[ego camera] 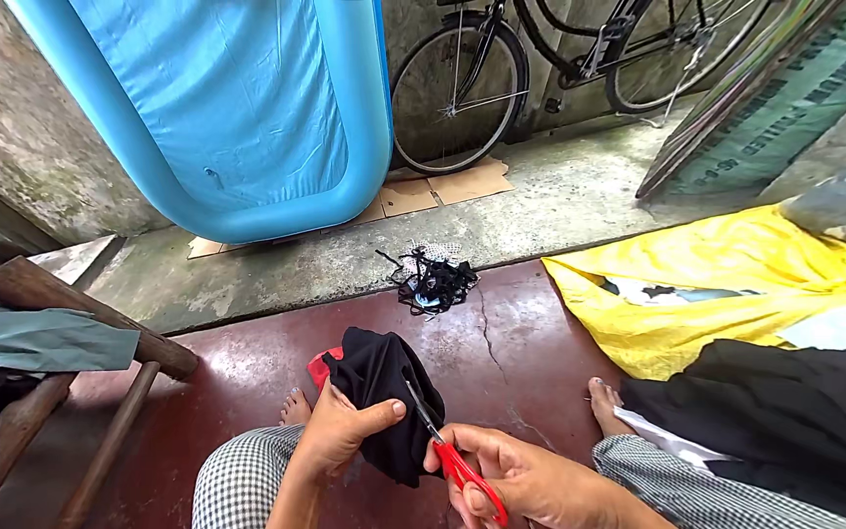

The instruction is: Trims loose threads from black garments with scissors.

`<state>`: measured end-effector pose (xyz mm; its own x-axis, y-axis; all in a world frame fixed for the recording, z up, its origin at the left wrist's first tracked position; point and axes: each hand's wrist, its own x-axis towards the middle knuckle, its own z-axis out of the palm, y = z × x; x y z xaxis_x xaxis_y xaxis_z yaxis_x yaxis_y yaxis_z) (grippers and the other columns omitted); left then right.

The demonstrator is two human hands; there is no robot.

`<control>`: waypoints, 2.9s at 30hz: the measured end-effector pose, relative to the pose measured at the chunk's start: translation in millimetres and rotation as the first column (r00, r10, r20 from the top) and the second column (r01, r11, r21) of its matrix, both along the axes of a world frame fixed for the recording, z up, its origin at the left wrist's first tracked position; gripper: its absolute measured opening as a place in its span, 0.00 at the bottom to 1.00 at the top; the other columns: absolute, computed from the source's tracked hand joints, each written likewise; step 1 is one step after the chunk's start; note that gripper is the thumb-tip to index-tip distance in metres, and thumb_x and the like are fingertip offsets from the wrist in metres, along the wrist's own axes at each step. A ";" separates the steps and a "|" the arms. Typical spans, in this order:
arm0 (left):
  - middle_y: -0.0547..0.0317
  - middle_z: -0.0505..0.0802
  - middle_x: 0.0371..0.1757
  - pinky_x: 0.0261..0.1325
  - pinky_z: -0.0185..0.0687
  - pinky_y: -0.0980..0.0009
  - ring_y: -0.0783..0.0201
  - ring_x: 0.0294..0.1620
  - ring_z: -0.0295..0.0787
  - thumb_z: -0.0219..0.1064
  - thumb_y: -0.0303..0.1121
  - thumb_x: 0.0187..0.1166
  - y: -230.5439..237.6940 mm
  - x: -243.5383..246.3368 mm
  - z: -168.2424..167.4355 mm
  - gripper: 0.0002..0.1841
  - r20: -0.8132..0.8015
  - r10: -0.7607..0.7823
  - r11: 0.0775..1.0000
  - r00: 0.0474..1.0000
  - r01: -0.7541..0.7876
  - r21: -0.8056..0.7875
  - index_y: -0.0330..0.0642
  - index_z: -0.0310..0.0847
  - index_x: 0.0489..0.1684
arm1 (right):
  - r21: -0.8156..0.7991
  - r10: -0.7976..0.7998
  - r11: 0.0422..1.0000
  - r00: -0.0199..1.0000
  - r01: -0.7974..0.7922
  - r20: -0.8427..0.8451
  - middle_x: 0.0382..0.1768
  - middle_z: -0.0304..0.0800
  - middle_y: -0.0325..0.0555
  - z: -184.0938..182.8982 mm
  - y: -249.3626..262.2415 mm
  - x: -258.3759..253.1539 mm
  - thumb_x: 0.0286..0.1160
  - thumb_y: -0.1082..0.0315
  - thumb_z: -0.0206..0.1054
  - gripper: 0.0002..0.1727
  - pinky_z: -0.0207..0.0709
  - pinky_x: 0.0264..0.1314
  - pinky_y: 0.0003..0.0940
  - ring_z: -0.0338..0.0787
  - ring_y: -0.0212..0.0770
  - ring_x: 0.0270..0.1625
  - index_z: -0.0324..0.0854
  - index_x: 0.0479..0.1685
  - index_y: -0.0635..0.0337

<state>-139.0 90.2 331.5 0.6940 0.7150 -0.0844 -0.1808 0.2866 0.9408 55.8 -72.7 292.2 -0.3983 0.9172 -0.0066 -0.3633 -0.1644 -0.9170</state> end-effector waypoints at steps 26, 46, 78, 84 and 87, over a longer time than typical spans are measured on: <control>0.39 0.95 0.46 0.56 0.93 0.49 0.49 0.47 0.96 0.85 0.13 0.49 -8.2 5.3 -9.1 0.33 0.004 -0.019 1.000 1.000 0.019 0.007 0.26 0.77 0.59 | -0.007 -0.150 0.989 0.984 0.151 0.099 0.36 0.89 0.44 3.8 -0.7 -11.3 0.80 0.60 0.69 0.22 0.88 0.39 0.34 0.92 0.38 0.37 0.73 0.70 0.52; 0.38 0.94 0.46 0.57 0.93 0.47 0.47 0.47 0.95 0.88 0.15 0.47 -18.9 18.4 -30.8 0.36 0.037 0.114 0.989 0.993 -0.117 0.087 0.26 0.75 0.61 | -0.053 -0.335 0.941 0.942 0.335 0.003 0.31 0.88 0.43 10.0 -0.3 -22.0 0.80 0.60 0.70 0.20 0.91 0.36 0.39 0.91 0.39 0.30 0.73 0.65 0.56; 0.40 0.94 0.48 0.59 0.93 0.48 0.48 0.50 0.95 0.89 0.17 0.46 -26.1 16.1 -40.9 0.37 -0.022 0.102 0.986 0.995 -0.098 0.138 0.27 0.77 0.61 | -0.161 -0.363 0.922 0.931 0.353 -0.036 0.28 0.87 0.45 13.5 3.4 -9.6 0.76 0.63 0.74 0.19 0.92 0.36 0.43 0.91 0.41 0.28 0.71 0.56 0.56; 0.41 0.95 0.48 0.59 0.93 0.49 0.49 0.50 0.95 0.89 0.17 0.45 -28.3 13.6 -44.9 0.37 -0.024 0.099 0.985 0.995 -0.095 0.143 0.27 0.77 0.61 | -0.172 -0.275 0.950 0.958 0.259 -0.077 0.30 0.86 0.45 4.7 4.7 -2.1 0.78 0.52 0.73 0.22 0.92 0.42 0.44 0.92 0.42 0.30 0.71 0.57 0.55; 0.41 0.95 0.48 0.60 0.93 0.50 0.49 0.50 0.95 0.89 0.17 0.44 -28.8 11.9 -46.1 0.38 -0.038 0.100 0.987 0.994 -0.094 0.128 0.26 0.76 0.62 | -0.176 -0.244 0.957 0.968 0.232 -0.052 0.30 0.86 0.45 5.0 6.1 0.3 0.78 0.53 0.73 0.21 0.92 0.42 0.44 0.91 0.42 0.30 0.71 0.57 0.55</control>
